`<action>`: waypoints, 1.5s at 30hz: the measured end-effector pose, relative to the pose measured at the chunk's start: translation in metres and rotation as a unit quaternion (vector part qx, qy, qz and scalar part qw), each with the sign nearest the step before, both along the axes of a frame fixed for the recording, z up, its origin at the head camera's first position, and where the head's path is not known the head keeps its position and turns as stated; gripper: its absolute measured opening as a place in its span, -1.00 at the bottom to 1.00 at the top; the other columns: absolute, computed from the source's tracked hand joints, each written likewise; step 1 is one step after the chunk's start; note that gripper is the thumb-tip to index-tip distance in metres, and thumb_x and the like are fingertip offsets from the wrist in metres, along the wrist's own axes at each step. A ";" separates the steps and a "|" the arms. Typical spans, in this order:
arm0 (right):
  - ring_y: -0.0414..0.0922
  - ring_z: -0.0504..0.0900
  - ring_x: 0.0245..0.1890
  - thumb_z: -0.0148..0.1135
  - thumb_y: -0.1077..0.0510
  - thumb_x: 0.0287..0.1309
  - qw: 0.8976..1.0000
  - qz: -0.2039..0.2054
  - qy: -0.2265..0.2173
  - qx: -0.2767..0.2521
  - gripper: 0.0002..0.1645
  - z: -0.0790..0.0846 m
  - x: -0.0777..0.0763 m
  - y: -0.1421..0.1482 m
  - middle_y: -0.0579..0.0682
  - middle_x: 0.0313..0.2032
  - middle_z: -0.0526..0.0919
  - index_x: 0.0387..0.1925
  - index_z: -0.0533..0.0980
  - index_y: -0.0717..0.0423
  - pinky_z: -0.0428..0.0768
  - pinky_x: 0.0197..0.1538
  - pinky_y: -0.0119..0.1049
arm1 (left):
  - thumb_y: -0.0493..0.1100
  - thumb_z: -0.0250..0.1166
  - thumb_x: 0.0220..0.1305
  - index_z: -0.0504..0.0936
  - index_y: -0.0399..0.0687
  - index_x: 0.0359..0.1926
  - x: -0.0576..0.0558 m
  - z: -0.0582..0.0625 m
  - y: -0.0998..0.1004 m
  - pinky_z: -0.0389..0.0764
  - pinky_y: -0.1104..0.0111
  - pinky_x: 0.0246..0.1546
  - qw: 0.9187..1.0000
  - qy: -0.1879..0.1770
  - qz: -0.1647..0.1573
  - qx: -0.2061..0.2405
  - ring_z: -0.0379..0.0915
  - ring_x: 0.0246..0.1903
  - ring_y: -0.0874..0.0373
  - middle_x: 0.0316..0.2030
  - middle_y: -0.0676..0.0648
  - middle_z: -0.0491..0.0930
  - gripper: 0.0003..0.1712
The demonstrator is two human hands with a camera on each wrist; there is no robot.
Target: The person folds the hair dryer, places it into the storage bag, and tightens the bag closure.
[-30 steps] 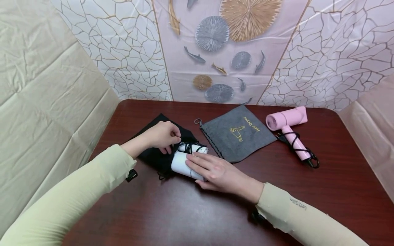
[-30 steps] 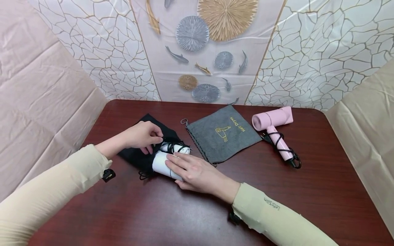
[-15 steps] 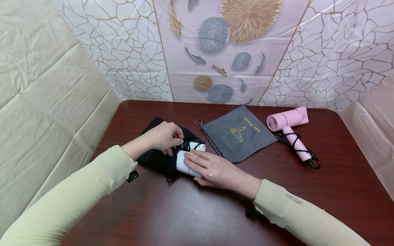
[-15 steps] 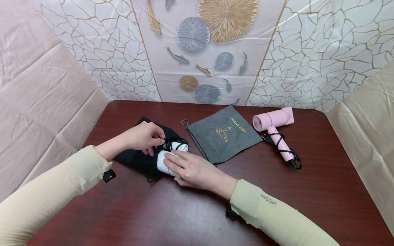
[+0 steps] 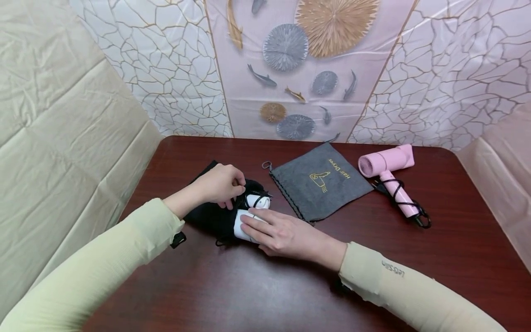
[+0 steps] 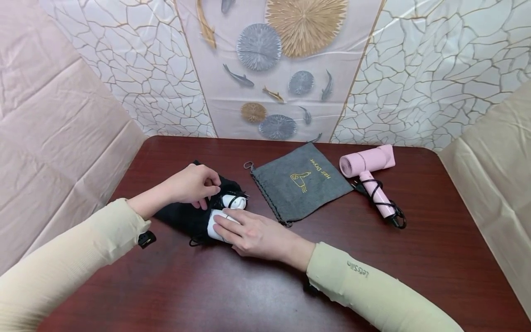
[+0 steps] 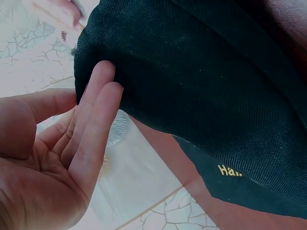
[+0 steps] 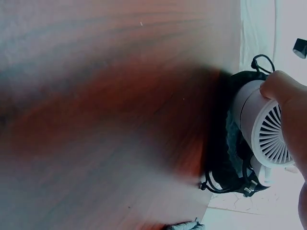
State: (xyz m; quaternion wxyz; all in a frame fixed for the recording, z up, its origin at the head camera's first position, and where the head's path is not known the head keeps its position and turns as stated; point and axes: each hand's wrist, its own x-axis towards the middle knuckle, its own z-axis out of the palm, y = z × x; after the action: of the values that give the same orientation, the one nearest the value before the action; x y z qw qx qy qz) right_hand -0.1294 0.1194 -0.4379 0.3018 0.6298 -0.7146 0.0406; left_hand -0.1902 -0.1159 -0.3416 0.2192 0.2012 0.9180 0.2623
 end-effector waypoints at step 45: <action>0.15 0.62 0.33 -0.09 0.31 0.56 0.988 0.091 0.113 0.056 -0.52 0.012 -0.004 0.001 0.18 0.34 0.61 0.32 0.59 0.22 0.51 0.45 -0.06 | -0.23 0.28 0.53 0.74 -0.17 0.03 0.009 0.010 0.001 0.73 0.25 -0.29 0.992 0.107 -0.040 -0.047 0.61 -0.66 0.28 -0.53 0.04 0.68 -0.81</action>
State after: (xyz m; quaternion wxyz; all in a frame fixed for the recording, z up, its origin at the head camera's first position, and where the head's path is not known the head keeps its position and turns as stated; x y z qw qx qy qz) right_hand -0.1332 0.1204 -0.4255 0.3399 0.7090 -0.6164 -0.0439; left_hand -0.1817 -0.1150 -0.3320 0.1395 0.2543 0.9386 0.1867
